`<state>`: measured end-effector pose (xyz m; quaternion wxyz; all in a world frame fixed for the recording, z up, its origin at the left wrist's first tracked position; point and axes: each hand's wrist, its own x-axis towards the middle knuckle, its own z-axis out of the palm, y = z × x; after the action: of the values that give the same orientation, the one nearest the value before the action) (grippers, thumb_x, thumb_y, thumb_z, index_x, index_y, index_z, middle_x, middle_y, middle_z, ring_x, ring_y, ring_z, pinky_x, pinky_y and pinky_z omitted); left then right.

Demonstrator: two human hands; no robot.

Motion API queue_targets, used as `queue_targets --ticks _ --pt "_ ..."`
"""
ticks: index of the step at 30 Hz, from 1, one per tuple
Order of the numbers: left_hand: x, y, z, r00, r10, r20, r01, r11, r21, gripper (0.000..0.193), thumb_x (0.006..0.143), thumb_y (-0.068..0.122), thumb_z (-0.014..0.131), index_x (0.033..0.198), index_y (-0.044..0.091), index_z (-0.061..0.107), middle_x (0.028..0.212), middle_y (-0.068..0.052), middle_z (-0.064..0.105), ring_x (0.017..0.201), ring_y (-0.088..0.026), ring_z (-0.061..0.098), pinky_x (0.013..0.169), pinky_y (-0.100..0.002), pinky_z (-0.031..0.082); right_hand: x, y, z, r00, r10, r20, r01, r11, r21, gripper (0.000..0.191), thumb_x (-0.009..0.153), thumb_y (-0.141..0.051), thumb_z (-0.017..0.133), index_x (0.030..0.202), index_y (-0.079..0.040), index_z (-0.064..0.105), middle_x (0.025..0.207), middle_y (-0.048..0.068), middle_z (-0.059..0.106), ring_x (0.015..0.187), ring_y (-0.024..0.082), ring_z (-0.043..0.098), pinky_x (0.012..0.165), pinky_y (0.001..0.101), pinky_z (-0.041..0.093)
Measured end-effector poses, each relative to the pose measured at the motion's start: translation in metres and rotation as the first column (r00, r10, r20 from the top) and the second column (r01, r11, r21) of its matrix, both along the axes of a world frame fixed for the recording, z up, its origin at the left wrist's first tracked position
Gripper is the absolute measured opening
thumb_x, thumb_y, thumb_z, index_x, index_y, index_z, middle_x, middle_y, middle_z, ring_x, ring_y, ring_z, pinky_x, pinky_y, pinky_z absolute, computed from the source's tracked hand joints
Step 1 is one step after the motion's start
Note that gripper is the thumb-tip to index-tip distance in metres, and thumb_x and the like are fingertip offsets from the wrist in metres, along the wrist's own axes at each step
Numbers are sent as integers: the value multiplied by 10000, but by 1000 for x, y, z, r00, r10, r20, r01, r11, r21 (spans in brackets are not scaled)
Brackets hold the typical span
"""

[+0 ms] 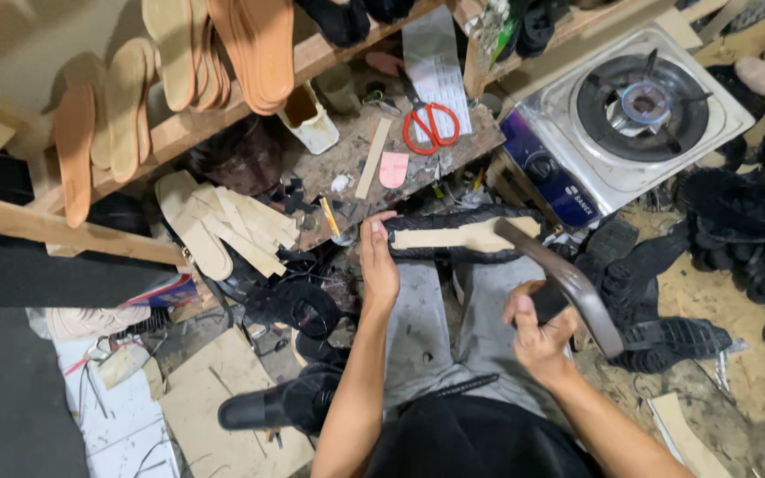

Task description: The person sits on the floor of a shoe workshop and works on a black shoe on their lap. They heat the shoe over a small gas burner, hammer the sole area with a hammer, then fit a light-colored insole board into the shoe and press and hammer it into place.

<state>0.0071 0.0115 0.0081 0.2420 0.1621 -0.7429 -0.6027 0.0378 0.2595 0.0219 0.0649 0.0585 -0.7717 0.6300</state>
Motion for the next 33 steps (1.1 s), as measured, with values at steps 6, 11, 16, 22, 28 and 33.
queue_targets --ticks 6,11,16,22,28,33 --pt "1 1 1 999 -22 -41 21 1000 -15 406 1096 287 335 1203 42 642 930 -38 483 872 -168 453 846 -288 404 -4 26 25 998 60 -13 -55 968 243 145 941 -137 681 971 -8 621 643 42 590 564 125 551 545 269 465" --pt "3 1 -1 1000 -17 5 17 999 29 418 1104 292 320 1193 40 641 903 -43 442 864 -170 438 850 -285 395 1 25 29 927 -97 -362 -154 782 -604 257 1043 -307 687 1064 -93 546 819 25 591 698 137 621 670 319 560" --pt "-2 -3 -11 1000 -6 18 6 1000 6 420 1089 281 324 1199 42 652 881 -32 442 843 -166 424 811 -297 383 -2 27 5 986 -63 156 72 996 -52 200 1004 -219 610 958 -28 571 628 36 563 475 131 536 440 301 440" --pt "9 3 -11 999 14 -49 -1 965 262 363 1109 224 425 1253 -15 657 1083 -120 603 1094 -202 533 1047 -314 376 -42 77 4 982 -168 85 159 982 100 369 1098 -277 567 841 -14 542 608 31 557 491 115 532 471 286 419" --pt "59 32 13 976 -56 -213 204 587 784 579 850 92 629 1409 57 484 1367 -126 628 1290 -269 574 1103 -407 445 -129 138 -30 914 -230 -335 399 661 635 319 987 -305 739 1137 -25 706 811 177 660 729 361 661 694 439 512" --pt "94 46 -2 972 -231 -53 161 479 863 593 867 124 664 1421 -17 504 1356 -154 642 1207 -247 644 1046 -376 504 -164 164 -70 926 -89 -368 360 505 784 347 957 -322 764 1204 -85 712 1037 128 710 932 352 683 778 455 519"
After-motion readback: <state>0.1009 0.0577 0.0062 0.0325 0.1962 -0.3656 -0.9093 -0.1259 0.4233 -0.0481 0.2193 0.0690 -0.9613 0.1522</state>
